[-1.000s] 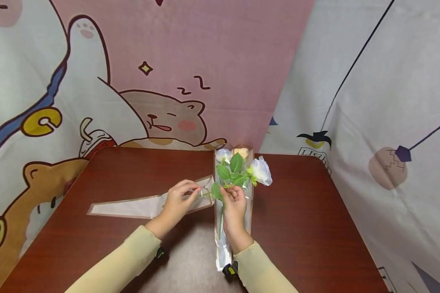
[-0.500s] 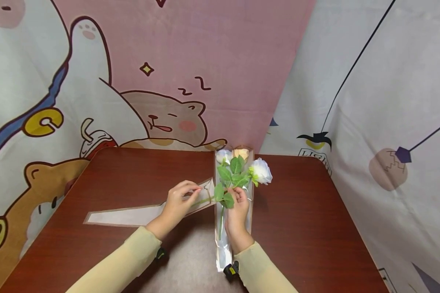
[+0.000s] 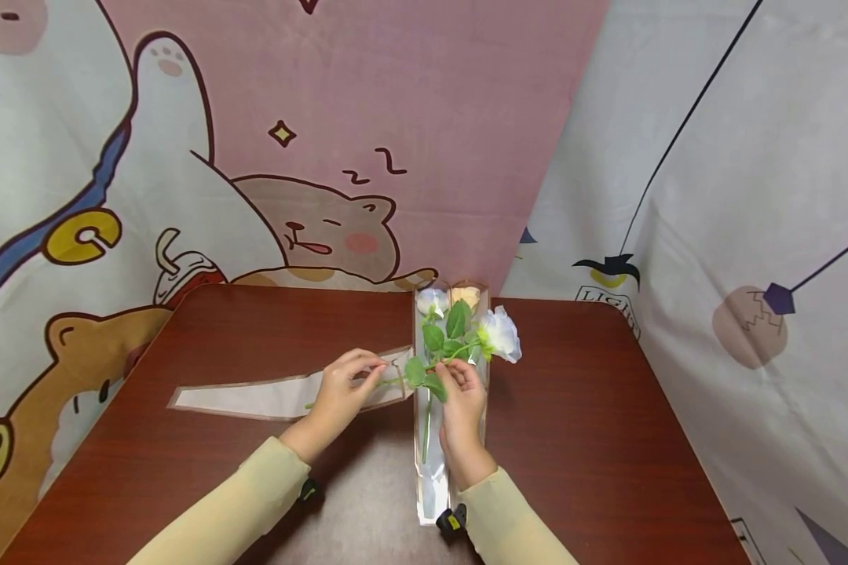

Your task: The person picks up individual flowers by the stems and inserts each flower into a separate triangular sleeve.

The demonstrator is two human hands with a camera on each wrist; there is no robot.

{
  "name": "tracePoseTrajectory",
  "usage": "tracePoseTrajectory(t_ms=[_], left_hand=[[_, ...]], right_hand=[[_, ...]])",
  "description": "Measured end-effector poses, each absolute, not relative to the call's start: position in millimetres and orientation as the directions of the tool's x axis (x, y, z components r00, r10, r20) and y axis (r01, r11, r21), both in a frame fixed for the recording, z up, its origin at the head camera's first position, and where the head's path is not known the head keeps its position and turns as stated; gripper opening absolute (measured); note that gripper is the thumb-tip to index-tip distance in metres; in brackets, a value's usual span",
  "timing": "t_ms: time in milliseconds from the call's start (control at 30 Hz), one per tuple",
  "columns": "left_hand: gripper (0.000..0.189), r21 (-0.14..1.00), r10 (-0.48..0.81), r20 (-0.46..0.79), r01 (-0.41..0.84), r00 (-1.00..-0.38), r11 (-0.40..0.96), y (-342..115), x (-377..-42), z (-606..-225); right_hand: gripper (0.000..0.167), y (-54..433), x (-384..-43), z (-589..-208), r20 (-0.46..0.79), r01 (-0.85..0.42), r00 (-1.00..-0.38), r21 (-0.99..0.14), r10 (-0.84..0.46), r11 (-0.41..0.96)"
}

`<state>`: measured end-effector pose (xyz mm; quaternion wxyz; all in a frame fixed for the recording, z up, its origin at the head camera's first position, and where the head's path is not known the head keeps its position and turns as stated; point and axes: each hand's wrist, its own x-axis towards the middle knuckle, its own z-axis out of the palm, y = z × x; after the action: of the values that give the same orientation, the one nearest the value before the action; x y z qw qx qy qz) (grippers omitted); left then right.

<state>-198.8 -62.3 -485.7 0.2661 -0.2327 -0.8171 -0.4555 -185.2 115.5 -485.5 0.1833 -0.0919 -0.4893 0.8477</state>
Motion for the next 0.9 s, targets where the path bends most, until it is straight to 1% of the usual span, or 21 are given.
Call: tracePoseTrajectory(t_ms=[200,367,467,633,767,900], left_hand=[[0.006,0.623,0.137,0.653,0.631,-0.745,0.462,-61.4,-198.1,-485.5],[0.007,0.634,0.142,0.64,0.624,-0.755,0.457,-61.0,-197.2,-486.3],[0.007,0.64,0.14,0.633,0.617,-0.761,0.458,-61.8,-197.1,-486.5],[0.006,0.634,0.136,0.642,0.622,-0.755,0.46,-63.9,-197.8,-486.0],[0.006,0.629,0.131,0.65,0.627,-0.748,0.459,-65.0,-198.6,-485.3],[0.006,0.635,0.126,0.649,0.625,-0.751,0.453,-65.5,-198.5,-484.7]], right_hand=[[0.016,112.9,-181.2,-482.6,0.05,-0.198,-0.937,-0.89,0.345,-0.411],[0.013,108.7,-178.6,-481.1,0.051,-0.161,-0.952,-0.92,0.3,-0.356],[0.013,107.8,-178.6,-481.1,0.054,-0.16,-0.955,-0.921,0.29,-0.355],[0.014,110.4,-180.6,-482.4,0.046,-0.148,-0.96,-0.922,0.277,-0.358],[0.003,113.9,-182.7,-483.2,0.011,-0.111,-0.964,-0.925,0.265,-0.364],[0.01,116.4,-184.1,-483.4,0.006,-0.11,-0.964,-0.919,0.264,-0.379]])
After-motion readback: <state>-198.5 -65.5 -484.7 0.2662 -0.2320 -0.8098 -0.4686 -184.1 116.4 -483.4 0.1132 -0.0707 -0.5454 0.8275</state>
